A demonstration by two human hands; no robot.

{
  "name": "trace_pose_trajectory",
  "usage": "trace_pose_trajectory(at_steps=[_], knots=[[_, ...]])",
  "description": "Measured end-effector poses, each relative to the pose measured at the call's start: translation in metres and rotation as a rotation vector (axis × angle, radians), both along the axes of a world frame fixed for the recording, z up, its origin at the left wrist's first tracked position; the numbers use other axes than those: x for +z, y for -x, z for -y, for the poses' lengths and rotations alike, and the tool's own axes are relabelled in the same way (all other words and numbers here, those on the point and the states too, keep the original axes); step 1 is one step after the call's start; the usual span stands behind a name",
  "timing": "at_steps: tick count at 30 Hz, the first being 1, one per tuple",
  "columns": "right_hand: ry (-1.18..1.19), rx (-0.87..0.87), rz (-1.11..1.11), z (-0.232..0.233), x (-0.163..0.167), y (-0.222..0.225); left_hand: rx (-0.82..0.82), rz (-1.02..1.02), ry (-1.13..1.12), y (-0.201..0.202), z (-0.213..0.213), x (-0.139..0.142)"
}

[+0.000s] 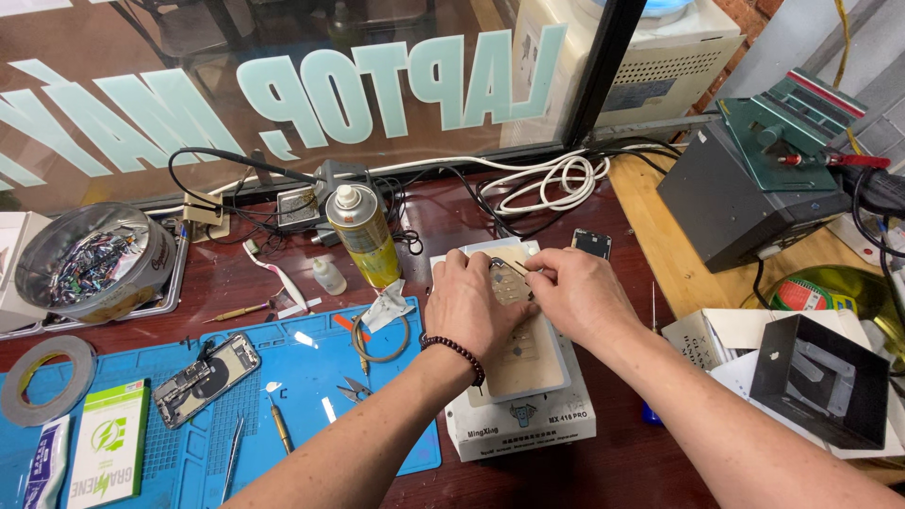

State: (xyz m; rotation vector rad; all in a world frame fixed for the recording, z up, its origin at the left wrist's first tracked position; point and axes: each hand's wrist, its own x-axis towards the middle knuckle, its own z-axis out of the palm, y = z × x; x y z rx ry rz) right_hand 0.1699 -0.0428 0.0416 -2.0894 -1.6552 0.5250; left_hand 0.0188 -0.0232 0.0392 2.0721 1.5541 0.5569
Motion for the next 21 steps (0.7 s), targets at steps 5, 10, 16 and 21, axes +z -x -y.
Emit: trace_pose_trajectory(at_steps=[5, 10, 16, 21], knots=[[0.115, -0.080, -0.026, -0.008, 0.003, 0.002, -0.005, -0.023, 0.028, 0.001, 0.000, 0.002], [0.102, -0.040, -0.062, -0.008, 0.001, -0.002, -0.020, -0.015, 0.029, 0.004, -0.001, 0.002], [0.119, -0.162, -0.371, -0.005, -0.015, -0.015, -0.131, -0.029, -0.113, 0.012, -0.003, -0.001], [0.016, -0.215, -0.545, 0.000, -0.025, -0.024, -0.429, -0.134, -0.248, 0.014, -0.015, 0.006]])
